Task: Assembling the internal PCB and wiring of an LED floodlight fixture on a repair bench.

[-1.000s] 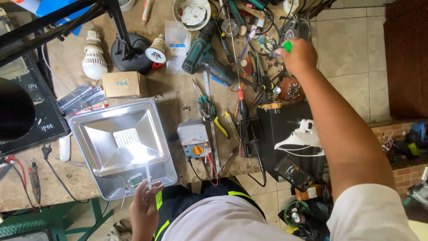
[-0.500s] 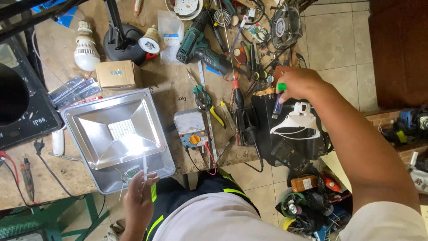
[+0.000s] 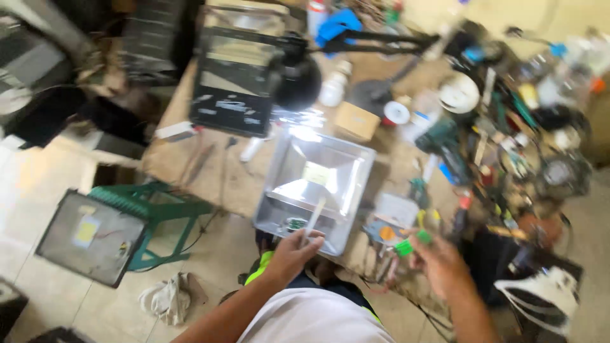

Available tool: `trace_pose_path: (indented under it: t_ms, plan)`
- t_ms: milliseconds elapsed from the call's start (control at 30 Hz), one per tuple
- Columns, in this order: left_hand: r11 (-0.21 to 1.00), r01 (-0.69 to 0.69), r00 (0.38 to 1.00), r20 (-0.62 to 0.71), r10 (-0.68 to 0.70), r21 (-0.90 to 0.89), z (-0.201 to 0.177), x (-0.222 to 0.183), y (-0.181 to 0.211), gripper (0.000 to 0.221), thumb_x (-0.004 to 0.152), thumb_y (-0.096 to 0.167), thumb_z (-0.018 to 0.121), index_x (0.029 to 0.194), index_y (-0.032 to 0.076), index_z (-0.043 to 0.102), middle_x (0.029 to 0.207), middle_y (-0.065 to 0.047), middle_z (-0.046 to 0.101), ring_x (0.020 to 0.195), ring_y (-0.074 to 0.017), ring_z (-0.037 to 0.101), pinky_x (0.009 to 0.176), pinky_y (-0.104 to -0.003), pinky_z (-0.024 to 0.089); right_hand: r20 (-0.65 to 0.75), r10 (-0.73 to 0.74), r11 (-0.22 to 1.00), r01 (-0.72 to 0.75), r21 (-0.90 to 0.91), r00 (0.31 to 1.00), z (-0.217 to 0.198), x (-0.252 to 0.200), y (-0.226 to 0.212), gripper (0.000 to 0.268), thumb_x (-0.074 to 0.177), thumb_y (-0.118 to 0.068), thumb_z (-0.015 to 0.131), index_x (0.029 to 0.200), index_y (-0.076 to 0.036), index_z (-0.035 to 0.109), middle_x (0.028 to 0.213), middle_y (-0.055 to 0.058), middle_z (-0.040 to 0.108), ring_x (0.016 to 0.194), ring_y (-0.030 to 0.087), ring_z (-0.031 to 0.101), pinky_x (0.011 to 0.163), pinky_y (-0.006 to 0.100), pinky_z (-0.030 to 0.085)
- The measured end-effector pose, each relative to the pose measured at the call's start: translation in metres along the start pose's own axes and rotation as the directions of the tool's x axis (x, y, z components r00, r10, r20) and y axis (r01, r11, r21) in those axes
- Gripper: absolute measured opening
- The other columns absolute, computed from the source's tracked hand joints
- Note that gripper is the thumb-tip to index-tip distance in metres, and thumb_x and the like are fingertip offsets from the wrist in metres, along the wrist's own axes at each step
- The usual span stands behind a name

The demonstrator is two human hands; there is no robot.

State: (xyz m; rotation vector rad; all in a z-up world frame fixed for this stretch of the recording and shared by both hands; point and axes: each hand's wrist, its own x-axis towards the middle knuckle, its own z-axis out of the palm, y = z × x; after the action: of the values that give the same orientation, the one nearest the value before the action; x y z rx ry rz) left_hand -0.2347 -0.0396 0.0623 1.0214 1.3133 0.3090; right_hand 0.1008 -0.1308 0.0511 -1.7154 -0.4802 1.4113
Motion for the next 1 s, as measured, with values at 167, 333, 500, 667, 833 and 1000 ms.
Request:
trace_pose_path:
  t_ms: [167, 333, 500, 667, 833, 1000]
  plan:
    - [0.994, -0.106, 0.986, 0.135, 0.103, 0.016, -0.042, -0.021, 0.032, 0.050, 0.090, 0.047, 0.069, 0.130, 0.017, 0.070, 0.106, -0.008, 0.073, 0.085, -0.0183, 0.069, 0.076, -0.031, 0.057, 0.273, -0.074, 0.968, 0.003, 0.253, 0.959, 0.131, 0.015, 0.041, 0.015, 0.087, -0.004, 0.075, 0.101, 0.000, 0.072, 0.088, 0.016, 0.075, 0.068, 0.026, 0.065, 0.063, 0.033, 0.051]
    - [0.942, -0.301, 0.953, 0.022, 0.301, 0.150, -0.085, -0.012, 0.008, 0.032, 0.088, 0.049, 0.074, 0.091, 0.018, 0.074, 0.086, 0.000, 0.072, 0.085, -0.0111, 0.062, 0.072, -0.030, 0.041, 0.308, 0.003, 0.998, -0.021, 0.056, 0.951, 0.196, 0.035, 0.041, 0.035, 0.085, 0.019, 0.053, 0.111, -0.005, 0.050, 0.094, 0.025, 0.070, 0.066, 0.032, 0.059, 0.065, 0.041, 0.049]
    - [0.951, -0.286, 0.958, 0.004, 0.288, 0.114, -0.130, 0.003, -0.007, 0.042, 0.096, 0.049, 0.054, 0.112, 0.018, 0.078, 0.096, -0.007, 0.075, 0.088, -0.0207, 0.067, 0.073, -0.037, 0.050, 0.235, 0.102, 0.972, -0.046, -0.232, 0.967, 0.264, 0.029, 0.015, 0.036, 0.080, -0.002, 0.051, 0.113, -0.009, 0.064, 0.071, 0.007, 0.046, 0.061, 0.017, 0.039, 0.054, 0.031, 0.030]
    - [0.995, -0.010, 1.000, -0.009, 0.009, -0.098, -0.170, 0.010, -0.015, 0.057, 0.108, 0.057, 0.037, 0.115, 0.018, 0.077, 0.070, -0.006, 0.061, 0.071, -0.0199, 0.060, 0.071, -0.035, 0.050, 0.104, 0.075, 0.997, -0.076, 0.004, 0.992, 0.280, -0.025, -0.013, 0.038, 0.105, -0.037, 0.052, 0.117, -0.008, 0.074, 0.059, 0.010, 0.052, 0.049, 0.019, 0.049, 0.049, 0.030, 0.041]
    - [0.996, -0.085, 0.995, 0.047, 0.085, -0.014, -0.188, 0.012, -0.021, 0.031, 0.107, 0.041, 0.054, 0.122, 0.024, 0.075, 0.083, -0.005, 0.068, 0.083, -0.0146, 0.063, 0.075, -0.030, 0.052, 0.135, 0.065, 0.967, -0.096, 0.238, 0.989, 0.260, -0.002, 0.048, 0.016, 0.102, -0.028, 0.064, 0.115, -0.020, 0.058, 0.092, 0.014, 0.075, 0.081, 0.025, 0.074, 0.072, 0.036, 0.060]
    - [0.996, -0.063, 0.978, 0.205, 0.048, 0.071, -0.182, 0.009, -0.001, 0.037, 0.109, 0.036, 0.053, 0.129, 0.011, 0.070, 0.090, -0.010, 0.072, 0.074, -0.0136, 0.063, 0.070, -0.029, 0.052, 0.089, -0.004, 0.936, -0.028, 0.352, 0.996, 0.280, -0.018, 0.028, 0.022, 0.098, -0.019, 0.066, 0.115, -0.020, 0.053, 0.092, 0.016, 0.074, 0.083, 0.026, 0.075, 0.080, 0.040, 0.059]
